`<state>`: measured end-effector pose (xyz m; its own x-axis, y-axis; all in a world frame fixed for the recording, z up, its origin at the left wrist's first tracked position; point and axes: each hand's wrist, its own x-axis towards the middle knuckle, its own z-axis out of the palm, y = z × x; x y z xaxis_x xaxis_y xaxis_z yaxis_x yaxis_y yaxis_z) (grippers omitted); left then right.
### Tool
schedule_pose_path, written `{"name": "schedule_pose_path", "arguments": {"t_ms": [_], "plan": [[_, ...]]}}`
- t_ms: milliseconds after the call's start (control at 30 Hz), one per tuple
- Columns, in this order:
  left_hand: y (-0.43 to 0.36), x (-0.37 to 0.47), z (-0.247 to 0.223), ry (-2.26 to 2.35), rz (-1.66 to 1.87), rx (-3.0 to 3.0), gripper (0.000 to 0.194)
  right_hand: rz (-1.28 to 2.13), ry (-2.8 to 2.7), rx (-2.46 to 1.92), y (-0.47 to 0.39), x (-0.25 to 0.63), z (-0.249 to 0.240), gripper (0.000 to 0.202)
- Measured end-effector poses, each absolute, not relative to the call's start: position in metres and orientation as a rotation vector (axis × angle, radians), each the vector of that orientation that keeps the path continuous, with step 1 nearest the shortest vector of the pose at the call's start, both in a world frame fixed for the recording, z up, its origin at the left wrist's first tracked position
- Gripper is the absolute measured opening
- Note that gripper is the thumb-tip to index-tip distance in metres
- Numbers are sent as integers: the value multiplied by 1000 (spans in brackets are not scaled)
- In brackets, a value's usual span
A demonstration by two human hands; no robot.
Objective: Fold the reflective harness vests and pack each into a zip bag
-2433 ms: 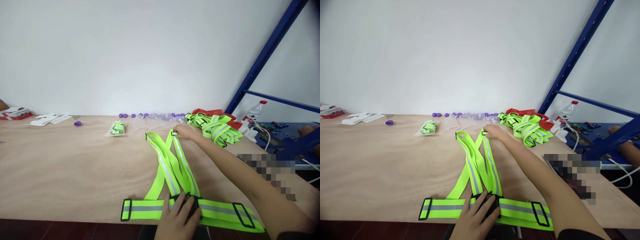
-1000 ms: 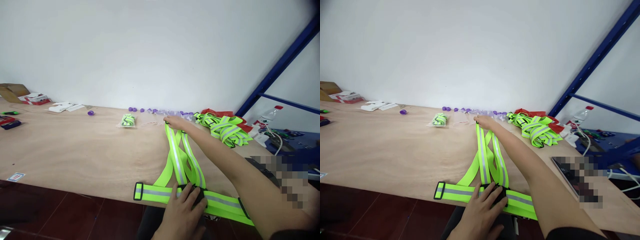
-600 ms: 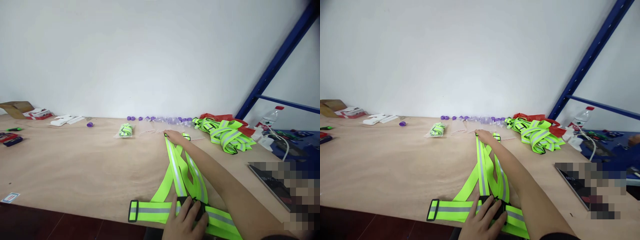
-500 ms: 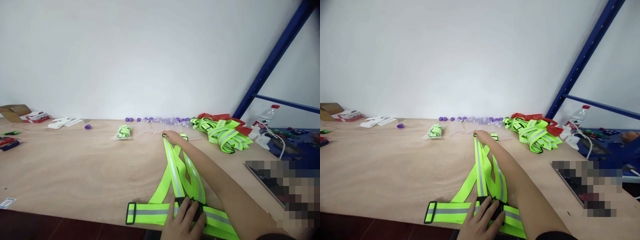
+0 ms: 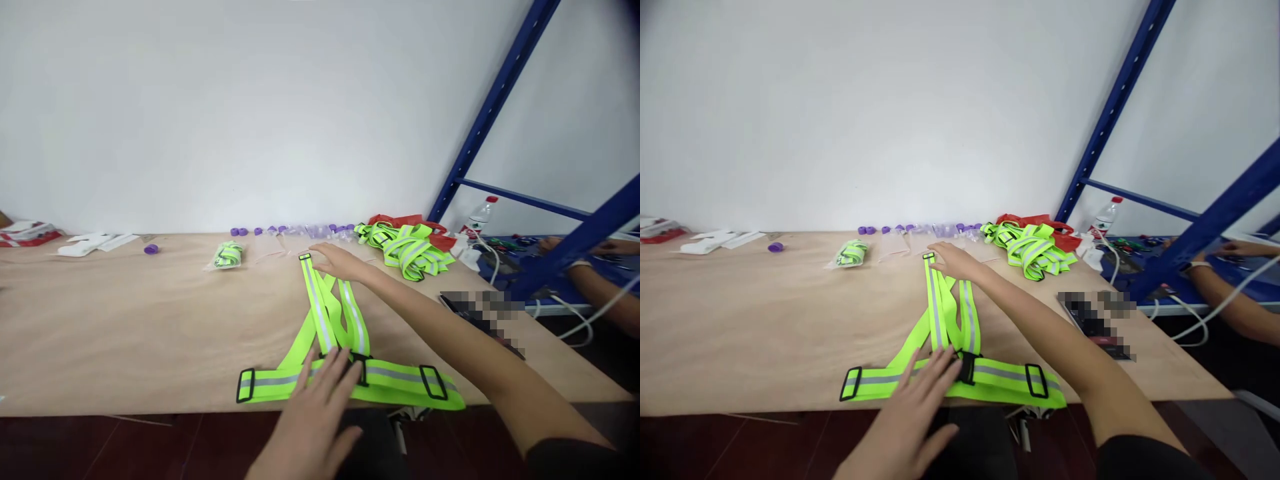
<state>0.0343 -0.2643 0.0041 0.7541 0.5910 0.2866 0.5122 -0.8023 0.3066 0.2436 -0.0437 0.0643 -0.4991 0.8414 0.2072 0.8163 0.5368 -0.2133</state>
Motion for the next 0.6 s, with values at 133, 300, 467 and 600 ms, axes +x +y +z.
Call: {"name": "schedule_pose_path", "arguments": {"t_ms": [133, 300, 467, 600], "plan": [[-261, -38, 6, 1140, 871, 2546, 67, -46, -2257, -1257, -166, 303, 69, 32], [-255, -108, -28, 1479, 868, 2372, 64, -365, -1676, -1439, -310, 314, 31, 13], [-255, -116, -39, 1544, 765, 2286, 52, -164, -1736, -1293, -348, 244, -12, 23], [-255, -116, -34, 1513, 728, 2262, 51, -167, -1920, -1217, -326, 207, -20, 27]]}}
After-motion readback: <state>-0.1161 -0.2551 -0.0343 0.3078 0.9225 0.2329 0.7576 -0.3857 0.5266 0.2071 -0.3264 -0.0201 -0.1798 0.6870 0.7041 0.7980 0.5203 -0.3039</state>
